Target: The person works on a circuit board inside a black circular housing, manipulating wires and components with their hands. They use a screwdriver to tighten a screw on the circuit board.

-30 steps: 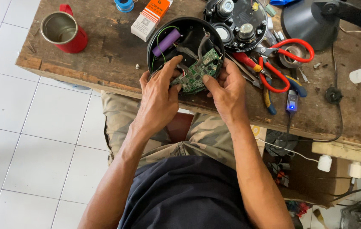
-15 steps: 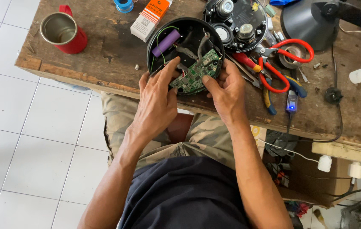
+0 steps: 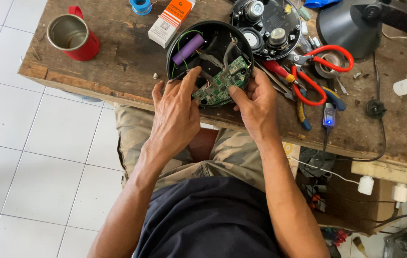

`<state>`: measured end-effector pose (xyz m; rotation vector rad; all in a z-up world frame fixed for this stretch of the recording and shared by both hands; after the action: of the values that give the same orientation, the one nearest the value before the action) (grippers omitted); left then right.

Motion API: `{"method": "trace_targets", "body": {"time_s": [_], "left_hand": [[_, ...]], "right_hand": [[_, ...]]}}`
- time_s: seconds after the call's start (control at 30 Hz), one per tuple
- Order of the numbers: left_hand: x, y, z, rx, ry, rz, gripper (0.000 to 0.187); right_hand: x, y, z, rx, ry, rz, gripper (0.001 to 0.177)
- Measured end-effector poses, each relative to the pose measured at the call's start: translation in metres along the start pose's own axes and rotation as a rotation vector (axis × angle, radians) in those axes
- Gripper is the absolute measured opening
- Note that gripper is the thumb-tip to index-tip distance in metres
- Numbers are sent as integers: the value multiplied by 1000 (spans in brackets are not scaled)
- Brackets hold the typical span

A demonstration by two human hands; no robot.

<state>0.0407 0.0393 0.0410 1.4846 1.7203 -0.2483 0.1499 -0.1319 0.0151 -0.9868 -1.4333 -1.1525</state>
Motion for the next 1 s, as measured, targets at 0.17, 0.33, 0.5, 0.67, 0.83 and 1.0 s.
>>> {"method": "trace_targets", "body": {"time_s": [0.17,0.33,0.5,0.67,0.83,1.0], "left_hand": [[-5,1,1,59,29,-26,84],[1,4,10,62,47,-20,86],[-3,9,7,68,78,-17,92],[-6,9,6,88,63,-24,98],[-4,12,8,113,81,-36,99],[-3,15,12,136,125,-40,101]], "right_hand": [[6,-1,-1,-6,-12,-5,43],[7,-1,0,-6,-3,-8,43],[5,-1,0,-6,-4,-7,42],[0,0,-2,-4,-5,-8,44],[-3,1,-1,-4,13,-5,45],[-6,1,-2,-4,19,0,46]]}}
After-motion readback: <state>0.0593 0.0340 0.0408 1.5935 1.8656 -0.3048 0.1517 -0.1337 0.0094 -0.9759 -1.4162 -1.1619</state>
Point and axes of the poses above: each hand's wrist, its own y-axis towards the middle knuckle, its own z-axis out of the palm, x = y × z, the point moved 8 cm from there along y, towards the middle knuckle, and after that the axes turned 7 degrees about -x, right-handed, at the moved point
